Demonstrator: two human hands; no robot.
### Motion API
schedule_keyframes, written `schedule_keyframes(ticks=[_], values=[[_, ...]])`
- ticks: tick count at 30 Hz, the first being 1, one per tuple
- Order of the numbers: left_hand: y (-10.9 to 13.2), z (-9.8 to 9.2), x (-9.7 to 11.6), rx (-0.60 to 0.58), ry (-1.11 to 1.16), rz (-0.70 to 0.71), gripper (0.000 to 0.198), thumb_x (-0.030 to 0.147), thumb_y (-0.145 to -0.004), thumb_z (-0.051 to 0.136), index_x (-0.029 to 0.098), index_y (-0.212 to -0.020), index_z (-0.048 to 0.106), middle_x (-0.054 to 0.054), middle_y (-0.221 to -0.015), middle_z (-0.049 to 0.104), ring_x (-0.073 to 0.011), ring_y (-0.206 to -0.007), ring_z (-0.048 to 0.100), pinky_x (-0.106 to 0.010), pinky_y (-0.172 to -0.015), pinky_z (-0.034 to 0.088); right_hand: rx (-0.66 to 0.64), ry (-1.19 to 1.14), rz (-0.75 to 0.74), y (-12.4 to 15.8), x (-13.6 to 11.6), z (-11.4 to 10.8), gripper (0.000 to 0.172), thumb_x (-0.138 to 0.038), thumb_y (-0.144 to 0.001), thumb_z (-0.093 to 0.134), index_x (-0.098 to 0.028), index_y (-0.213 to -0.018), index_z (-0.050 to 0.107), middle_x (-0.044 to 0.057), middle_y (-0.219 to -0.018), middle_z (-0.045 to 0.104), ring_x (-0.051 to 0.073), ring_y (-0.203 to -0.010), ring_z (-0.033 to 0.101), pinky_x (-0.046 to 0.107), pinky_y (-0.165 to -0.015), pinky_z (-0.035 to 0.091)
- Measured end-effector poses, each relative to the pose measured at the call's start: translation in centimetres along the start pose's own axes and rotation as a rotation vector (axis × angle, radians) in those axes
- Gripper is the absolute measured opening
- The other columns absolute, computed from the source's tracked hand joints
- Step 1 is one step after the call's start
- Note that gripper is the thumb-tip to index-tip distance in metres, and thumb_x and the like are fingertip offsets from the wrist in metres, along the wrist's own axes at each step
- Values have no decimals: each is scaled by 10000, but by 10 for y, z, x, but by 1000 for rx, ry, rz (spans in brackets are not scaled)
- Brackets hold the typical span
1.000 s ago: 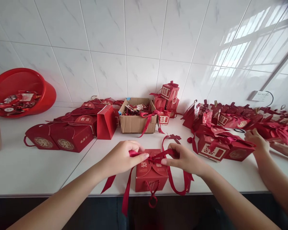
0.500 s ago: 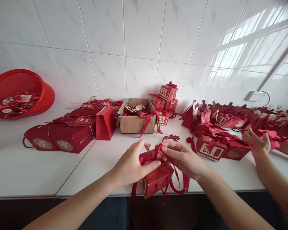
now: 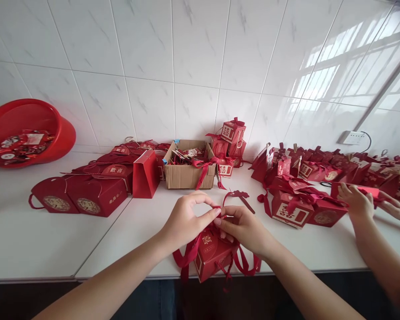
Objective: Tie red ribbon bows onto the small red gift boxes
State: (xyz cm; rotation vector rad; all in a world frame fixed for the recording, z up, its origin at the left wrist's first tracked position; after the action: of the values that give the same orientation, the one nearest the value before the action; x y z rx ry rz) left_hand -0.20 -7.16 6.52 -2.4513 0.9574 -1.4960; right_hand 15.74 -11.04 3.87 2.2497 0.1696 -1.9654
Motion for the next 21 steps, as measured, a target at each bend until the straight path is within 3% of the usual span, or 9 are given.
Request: schedule_keyframes(ticks=[3, 7, 10, 15, 21], values=[[8, -6, -2, 16, -160, -5, 224, 425, -793, 601, 204, -804, 567, -22, -813, 623, -186, -789, 572, -311, -736, 469, 1, 23, -23, -2, 0, 2, 398, -558, -764, 618, -166, -818, 573, -54, -487, 523, 53, -404, 404, 185, -409, 294], [22, -8, -7, -180, -358, -75, 232, 395, -739, 632, 203, -671, 520, -6, -697, 597, -174, -658, 528, -290, -615, 422, -26, 13, -62, -3, 1, 3, 364, -543, -784, 597, -182, -768, 550, -79, -460, 465, 48, -347, 383, 186, -365, 259], [24, -11, -8, -218, -357, -133, 118, 276, -777, 549, 201, -691, 574, -20, -710, 626, -182, -675, 558, -284, -625, 420, -37, 9, -80, -3, 3, 3, 318, -494, -804, 590, -184, -748, 554, -60, -532, 511, 43, -341, 398, 192, -356, 259], [15, -17, -3, -274, -238, -191, 143, 257, -807, 497, 212, -738, 613, -10, -743, 665, -172, -667, 588, -252, -607, 425, 17, 107, -49, -2, 5, 4, 201, -366, -838, 549, -181, -783, 602, 0, -695, 623, 55, -404, 424, 206, -386, 321], [6, -31, 0, -315, -321, -236, 261, 394, -708, 647, 204, -555, 555, 43, -487, 448, -103, -401, 361, -236, -395, 203, 109, 183, -65, 2, 4, 5, 156, -288, -836, 525, -177, -792, 626, 27, -709, 658, 142, -634, 585, 236, -539, 416]])
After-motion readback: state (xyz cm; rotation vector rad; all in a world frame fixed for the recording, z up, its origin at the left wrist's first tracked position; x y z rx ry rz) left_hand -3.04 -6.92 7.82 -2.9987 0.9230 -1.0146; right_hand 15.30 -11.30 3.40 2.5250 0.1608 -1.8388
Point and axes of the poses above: each hand's wrist, its own y-axis away from the middle knuckle, its own z-axis out of the palm, x = y × z, the point moved 1 cm from there along -y, towards the middle knuckle
